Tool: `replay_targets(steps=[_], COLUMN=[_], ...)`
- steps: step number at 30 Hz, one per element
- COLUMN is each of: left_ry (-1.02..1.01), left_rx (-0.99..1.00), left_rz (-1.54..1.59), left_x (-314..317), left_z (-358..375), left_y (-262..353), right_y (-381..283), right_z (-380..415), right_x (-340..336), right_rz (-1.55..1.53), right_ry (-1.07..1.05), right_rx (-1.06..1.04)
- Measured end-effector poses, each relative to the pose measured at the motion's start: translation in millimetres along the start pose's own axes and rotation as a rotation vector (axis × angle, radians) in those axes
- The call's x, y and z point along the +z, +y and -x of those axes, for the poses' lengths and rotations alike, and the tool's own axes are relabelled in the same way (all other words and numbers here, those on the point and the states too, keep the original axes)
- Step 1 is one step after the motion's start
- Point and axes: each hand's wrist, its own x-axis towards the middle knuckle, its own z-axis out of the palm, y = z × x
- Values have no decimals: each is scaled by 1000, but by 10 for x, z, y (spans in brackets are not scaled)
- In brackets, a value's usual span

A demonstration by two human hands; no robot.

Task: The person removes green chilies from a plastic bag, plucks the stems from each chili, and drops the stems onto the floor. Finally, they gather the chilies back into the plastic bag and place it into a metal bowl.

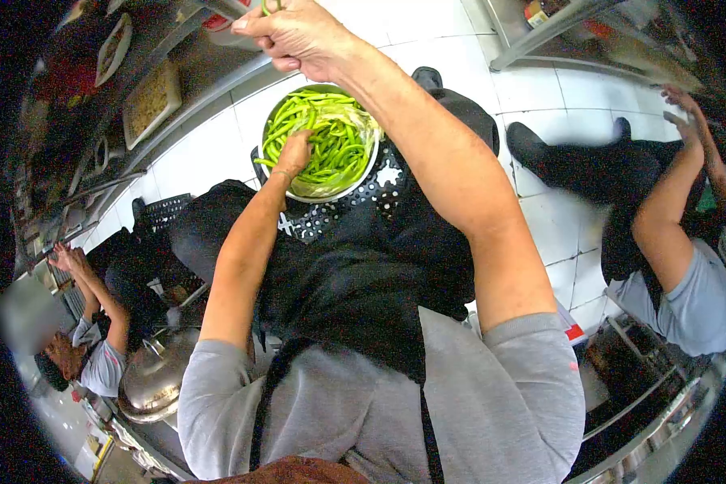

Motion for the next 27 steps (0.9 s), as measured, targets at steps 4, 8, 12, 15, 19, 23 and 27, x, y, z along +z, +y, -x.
replay_targets(steps=[4, 8, 12, 15, 19, 23, 27], left_ry=[-85, -152, -112, -111, -56, 20, 197], left_rx=[-97, -56, 110, 160, 241, 338, 251], left_rz=[-96, -157, -144, -85, -71, -8, 195], left_x=[165, -56, -205, -416, -859, -1498, -1853], left_z=[-1, -11, -9, 6, 11, -15, 30], left_y=[111, 297, 356, 476, 680, 993, 1180], right_y=[8, 11, -31, -36, 83, 69, 47], right_z=[-21, -78, -54, -19, -85, -21, 45], right_x=[-78, -118, -57, 4, -117, -90, -69], right_rz=[-8, 15, 31, 51, 194, 215, 479], right_ry=[2, -135, -122, -96, -3, 78, 169], right_rx=[0, -96, 8, -12, -57, -18, -12])
